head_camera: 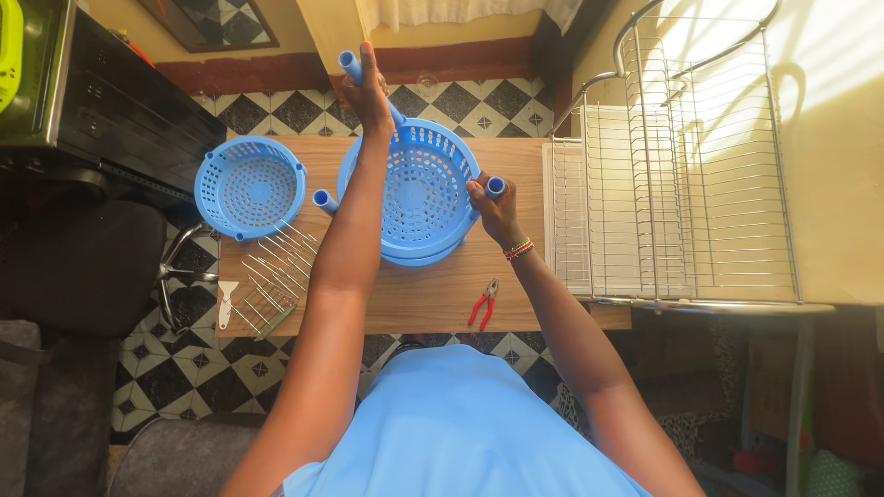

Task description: The person assembles a three-tier blue plastic storage unit by inserting rods into basket bases and stacking them. They then handle two orange plastic baskets, inserting rods into their bases and placing them on the table.

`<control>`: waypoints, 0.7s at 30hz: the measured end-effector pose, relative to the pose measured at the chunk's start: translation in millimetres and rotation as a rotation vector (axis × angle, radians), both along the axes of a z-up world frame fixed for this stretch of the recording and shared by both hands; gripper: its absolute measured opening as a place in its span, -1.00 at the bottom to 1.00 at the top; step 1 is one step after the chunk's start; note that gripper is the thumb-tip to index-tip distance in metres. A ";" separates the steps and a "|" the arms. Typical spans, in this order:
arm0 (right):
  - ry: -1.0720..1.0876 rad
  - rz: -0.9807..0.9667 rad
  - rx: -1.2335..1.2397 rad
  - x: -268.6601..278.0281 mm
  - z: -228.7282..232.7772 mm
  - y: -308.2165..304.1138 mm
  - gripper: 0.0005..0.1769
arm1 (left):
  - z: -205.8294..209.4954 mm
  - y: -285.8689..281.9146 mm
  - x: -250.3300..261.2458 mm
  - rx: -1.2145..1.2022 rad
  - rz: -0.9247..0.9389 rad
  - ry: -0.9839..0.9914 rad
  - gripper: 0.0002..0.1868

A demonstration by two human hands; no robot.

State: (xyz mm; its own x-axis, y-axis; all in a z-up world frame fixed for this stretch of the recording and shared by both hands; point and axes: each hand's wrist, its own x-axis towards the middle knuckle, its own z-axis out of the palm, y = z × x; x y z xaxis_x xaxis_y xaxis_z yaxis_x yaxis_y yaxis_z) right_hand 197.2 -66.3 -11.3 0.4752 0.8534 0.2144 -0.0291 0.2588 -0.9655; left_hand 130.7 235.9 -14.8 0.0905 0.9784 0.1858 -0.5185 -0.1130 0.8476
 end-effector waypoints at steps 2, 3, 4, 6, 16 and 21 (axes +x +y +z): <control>-0.020 0.001 0.010 0.2 -0.2 -1.1 -0.63 | -0.2 0.1 -0.5 0.008 0.010 0.009 -0.40; -0.030 -0.001 0.016 1.2 -0.4 -0.9 -0.64 | 0.3 1.2 0.2 0.014 0.012 0.028 -0.39; -0.018 0.007 0.015 2.3 -0.6 -0.3 -0.64 | 0.8 2.8 1.0 0.020 0.014 0.048 -0.38; 0.011 0.017 0.008 1.3 -2.0 -1.5 -0.64 | -0.1 3.6 1.7 0.006 0.014 0.044 -0.37; -0.034 0.014 0.033 -0.4 -4.3 -3.0 -0.60 | -4.4 4.9 4.8 -0.002 0.024 0.039 -0.40; -0.038 -0.013 0.032 -6.5 6.6 -0.8 -0.60 | -10.4 6.9 16.0 0.146 -0.058 0.222 -0.47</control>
State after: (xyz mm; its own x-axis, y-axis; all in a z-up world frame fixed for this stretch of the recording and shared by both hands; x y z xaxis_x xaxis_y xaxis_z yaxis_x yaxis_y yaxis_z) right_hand 190.7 -67.1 -4.7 0.4774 0.8394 0.2598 0.0107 0.2901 -0.9569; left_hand 146.7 242.8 -25.2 0.1994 0.9348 0.2939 -0.3313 -0.2180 0.9180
